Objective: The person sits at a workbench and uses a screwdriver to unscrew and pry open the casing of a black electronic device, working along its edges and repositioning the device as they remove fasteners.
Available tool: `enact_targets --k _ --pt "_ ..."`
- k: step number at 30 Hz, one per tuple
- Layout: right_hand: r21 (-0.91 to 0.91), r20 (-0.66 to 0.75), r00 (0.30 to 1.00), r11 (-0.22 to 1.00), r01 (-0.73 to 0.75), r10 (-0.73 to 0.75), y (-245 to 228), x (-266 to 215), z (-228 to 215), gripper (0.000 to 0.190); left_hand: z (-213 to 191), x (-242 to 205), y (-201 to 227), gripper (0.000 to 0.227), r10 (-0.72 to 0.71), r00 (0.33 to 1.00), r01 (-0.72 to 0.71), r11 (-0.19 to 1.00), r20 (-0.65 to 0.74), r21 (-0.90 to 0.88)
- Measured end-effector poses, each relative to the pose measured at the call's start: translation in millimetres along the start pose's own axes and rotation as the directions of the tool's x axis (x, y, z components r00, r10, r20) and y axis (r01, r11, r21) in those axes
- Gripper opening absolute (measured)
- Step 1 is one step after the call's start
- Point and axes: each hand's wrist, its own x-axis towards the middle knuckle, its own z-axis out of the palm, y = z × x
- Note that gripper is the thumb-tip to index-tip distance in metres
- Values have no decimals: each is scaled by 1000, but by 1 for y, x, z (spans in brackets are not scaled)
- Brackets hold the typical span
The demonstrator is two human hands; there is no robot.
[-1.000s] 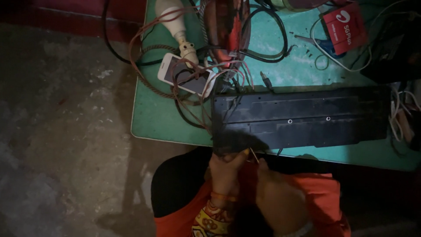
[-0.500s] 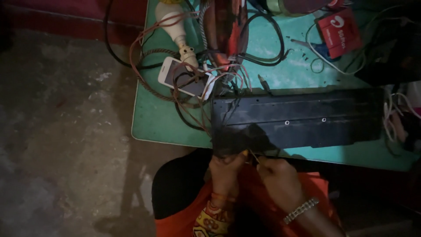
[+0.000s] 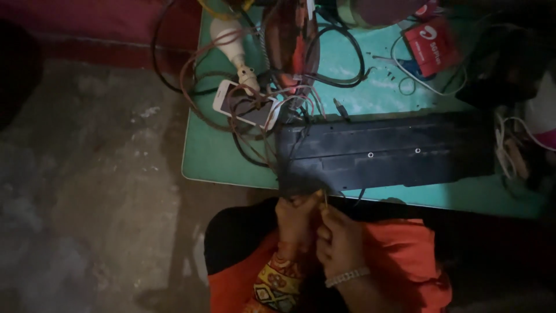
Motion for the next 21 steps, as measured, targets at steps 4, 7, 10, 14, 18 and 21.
enact_targets --k 4,7,10,14,18,21 --pt "118 248 965 992 52 -80 9 19 -39 27 17 -14 27 26 0 1000 2 996 -22 90" --pt "51 376 920 993 103 -114 -19 19 -93 28 18 -14 21 31 -79 996 75 988 -27 -131" --pt "-154 -39 908 900 407 -417 -61 34 -153 29 -22 15 -35 29 110 990 -103 991 87 -84" --pt "-285 -245 768 801 526 -592 -127 92 -236 32 -11 -19 -5 34 17 991 1 990 129 -138" --pt "-307 -257 773 807 504 -580 -189 114 -253 37 -14 -51 21 53 367 920 -312 898 -137 310" --pt "-466 -213 619 635 616 -756 -207 160 -266 43 4 -63 54 50 611 791 -299 440 -37 847"
